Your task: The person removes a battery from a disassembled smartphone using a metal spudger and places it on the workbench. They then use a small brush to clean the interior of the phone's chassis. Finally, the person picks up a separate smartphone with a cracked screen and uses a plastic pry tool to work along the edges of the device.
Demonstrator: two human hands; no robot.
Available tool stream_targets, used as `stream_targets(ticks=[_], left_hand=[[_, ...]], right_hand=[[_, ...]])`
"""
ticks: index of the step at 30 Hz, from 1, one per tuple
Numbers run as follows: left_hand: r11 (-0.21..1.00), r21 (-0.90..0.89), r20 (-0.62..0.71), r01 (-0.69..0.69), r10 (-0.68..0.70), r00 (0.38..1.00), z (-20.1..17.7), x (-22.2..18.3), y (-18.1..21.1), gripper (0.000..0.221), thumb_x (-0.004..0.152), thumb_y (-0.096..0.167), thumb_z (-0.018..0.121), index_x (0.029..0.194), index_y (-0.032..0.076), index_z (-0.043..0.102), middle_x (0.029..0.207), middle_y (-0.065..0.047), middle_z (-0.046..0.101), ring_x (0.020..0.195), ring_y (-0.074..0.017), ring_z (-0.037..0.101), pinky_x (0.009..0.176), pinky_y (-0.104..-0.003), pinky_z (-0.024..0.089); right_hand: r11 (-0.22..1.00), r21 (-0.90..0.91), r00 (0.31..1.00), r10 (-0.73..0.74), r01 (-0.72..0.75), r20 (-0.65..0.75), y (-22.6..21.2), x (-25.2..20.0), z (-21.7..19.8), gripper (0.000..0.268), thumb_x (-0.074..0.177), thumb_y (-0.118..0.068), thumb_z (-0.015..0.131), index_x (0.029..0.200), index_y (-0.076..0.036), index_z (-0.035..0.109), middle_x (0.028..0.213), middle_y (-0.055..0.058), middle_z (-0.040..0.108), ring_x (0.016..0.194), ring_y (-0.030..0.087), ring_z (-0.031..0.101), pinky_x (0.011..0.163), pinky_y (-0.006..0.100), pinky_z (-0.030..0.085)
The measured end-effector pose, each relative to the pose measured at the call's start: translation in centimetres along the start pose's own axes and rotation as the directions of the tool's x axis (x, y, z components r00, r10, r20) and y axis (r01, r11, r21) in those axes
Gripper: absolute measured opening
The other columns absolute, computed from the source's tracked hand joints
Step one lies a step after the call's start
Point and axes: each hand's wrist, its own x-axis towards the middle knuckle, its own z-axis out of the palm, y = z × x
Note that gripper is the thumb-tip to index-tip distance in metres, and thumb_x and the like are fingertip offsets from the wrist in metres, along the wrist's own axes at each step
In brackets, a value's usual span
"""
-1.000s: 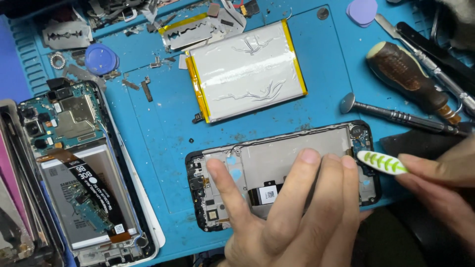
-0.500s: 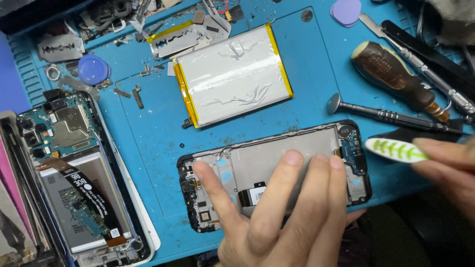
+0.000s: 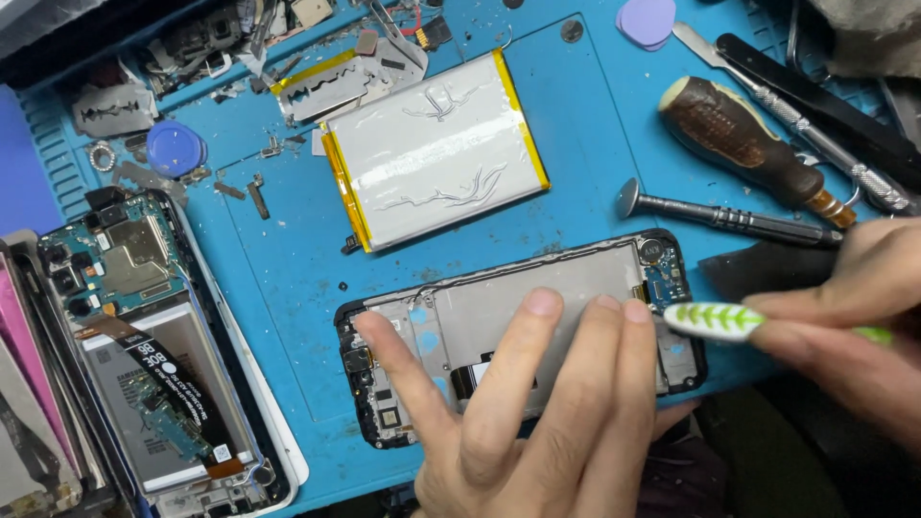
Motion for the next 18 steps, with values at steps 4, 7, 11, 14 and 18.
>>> stream_targets(ticks=[4, 7, 11, 14, 18], left_hand=[[1.0, 0.01, 0.002, 0.004, -0.004, 1.0, 0.0, 0.0, 0.1, 0.025, 0.104, 0.04, 0.076, 0.12, 0.02, 0.077, 0.12, 0.005, 0.067, 0.125, -0.0176, 0.046, 0.104, -0.09, 0.011], [0.999, 0.017, -0.026, -0.03, 0.031, 0.999, 0.4, -0.1, -0.3, 0.024, 0.106, 0.038, 0.08, 0.12, 0.02, 0.079, 0.119, 0.004, 0.068, 0.125, -0.0179, 0.046, 0.103, -0.089, 0.011], [0.999, -0.033, 0.046, -0.002, 0.003, 0.999, 0.0, -0.2, 0.0, 0.032, 0.107, 0.044, 0.067, 0.122, 0.017, 0.075, 0.121, 0.003, 0.065, 0.127, -0.02, 0.043, 0.103, -0.092, 0.007], [1.0, -0.004, 0.015, -0.015, 0.015, 1.0, 0.2, -0.2, -0.2, 0.031, 0.108, 0.044, 0.065, 0.12, 0.018, 0.077, 0.12, 0.003, 0.067, 0.127, -0.0192, 0.045, 0.104, -0.09, 0.009], [0.999, 0.016, -0.023, -0.039, 0.04, 0.999, 0.1, -0.2, -0.1, 0.029, 0.108, 0.042, 0.07, 0.122, 0.018, 0.078, 0.121, 0.003, 0.067, 0.125, -0.0188, 0.047, 0.104, -0.088, 0.01]], right_hand=[[0.997, 0.007, 0.997, -0.071, 0.072, -0.038, -2.9, -0.2, 0.5, 0.014, 0.075, -0.007, 0.078, 0.087, -0.003, 0.073, 0.062, 0.004, 0.063, 0.041, 0.009, 0.051, 0.04, 0.019, 0.042], [0.995, 0.099, 0.972, 0.003, -0.027, 0.237, 2.9, 1.3, -0.5, 0.015, 0.066, -0.016, 0.078, 0.075, -0.015, 0.09, 0.038, 0.003, 0.09, 0.011, 0.009, 0.079, 0.016, 0.018, 0.067], [-0.087, 0.116, 0.019, 0.718, -0.99, 0.696, 19.8, 4.5, -2.2, 0.059, 0.102, -0.034, 0.05, 0.134, 0.01, 0.073, 0.114, 0.045, 0.073, 0.092, 0.048, 0.063, 0.076, 0.052, 0.049], [-0.048, 0.11, 0.044, 0.711, -0.993, 0.702, 14.1, 3.9, -1.4, 0.061, 0.102, -0.042, 0.054, 0.126, 0.008, 0.08, 0.079, 0.034, 0.069, 0.057, 0.036, 0.057, 0.051, 0.045, 0.049], [0.989, -0.055, 0.99, -0.142, 0.14, -0.018, -2.3, -0.5, 0.2, 0.016, 0.078, -0.005, 0.074, 0.094, -0.003, 0.074, 0.076, 0.007, 0.07, 0.053, 0.01, 0.063, 0.056, 0.021, 0.054]])
